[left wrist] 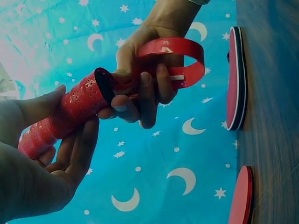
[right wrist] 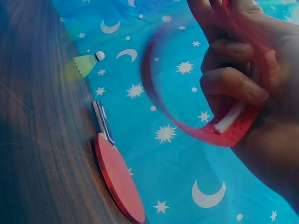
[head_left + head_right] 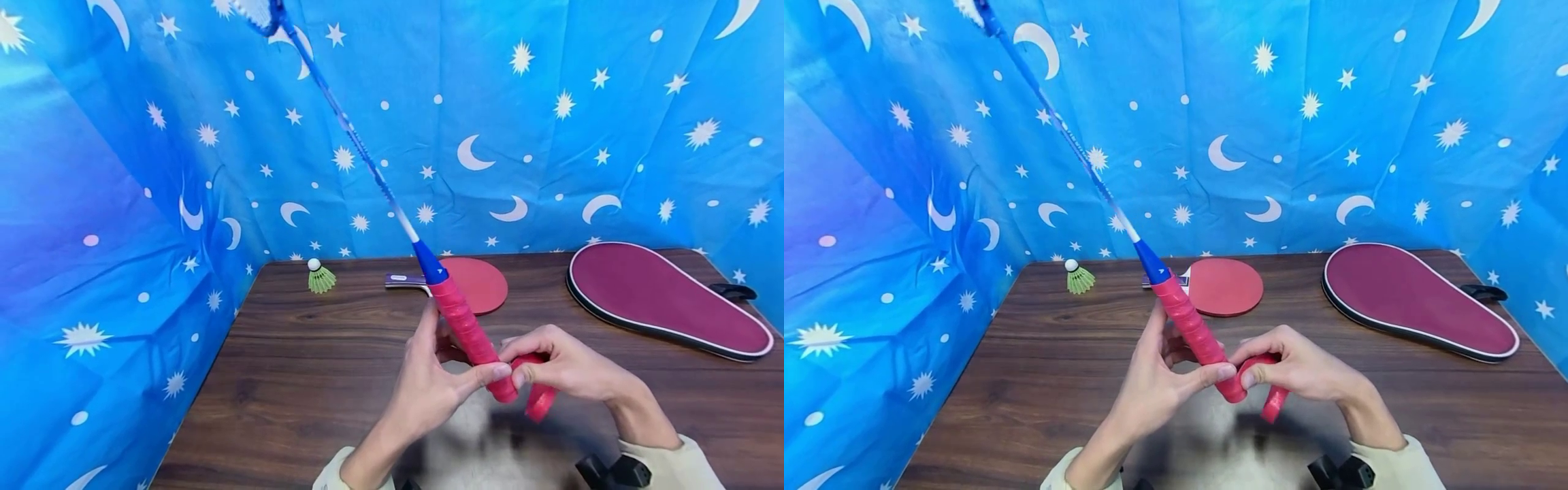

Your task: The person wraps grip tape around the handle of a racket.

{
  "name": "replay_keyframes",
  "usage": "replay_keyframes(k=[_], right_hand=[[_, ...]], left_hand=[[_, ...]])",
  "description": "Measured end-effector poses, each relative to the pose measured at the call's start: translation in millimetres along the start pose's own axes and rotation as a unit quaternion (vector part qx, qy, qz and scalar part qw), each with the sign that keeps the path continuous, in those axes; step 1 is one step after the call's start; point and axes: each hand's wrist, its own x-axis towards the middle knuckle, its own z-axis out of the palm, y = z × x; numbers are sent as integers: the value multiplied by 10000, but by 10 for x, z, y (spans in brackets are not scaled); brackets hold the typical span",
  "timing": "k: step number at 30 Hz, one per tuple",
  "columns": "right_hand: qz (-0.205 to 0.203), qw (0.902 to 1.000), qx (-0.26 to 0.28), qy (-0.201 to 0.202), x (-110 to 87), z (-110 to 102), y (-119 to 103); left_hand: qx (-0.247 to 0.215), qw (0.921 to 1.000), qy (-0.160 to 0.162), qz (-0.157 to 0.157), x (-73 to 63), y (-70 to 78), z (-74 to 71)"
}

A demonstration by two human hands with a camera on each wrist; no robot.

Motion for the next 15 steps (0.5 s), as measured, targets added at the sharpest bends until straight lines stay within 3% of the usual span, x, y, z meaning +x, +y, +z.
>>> replay_keyframes(k=[4,7,10,15], right_hand=[[-18,9999,110,1,5,-5,7],[237,9995,166,133,9,-2,1],[586,9975,152,369,2,5,-10],[764,9951,-29,626,-17,11,-25]], left_hand=[[-106,9998,66,-142,1,9,-7],[-147,9998,21,-132,-3,15,-8],[-292,9994,-153,-126,-1,15,-5],[-842,9946,-604,-55,17,-13,-3]])
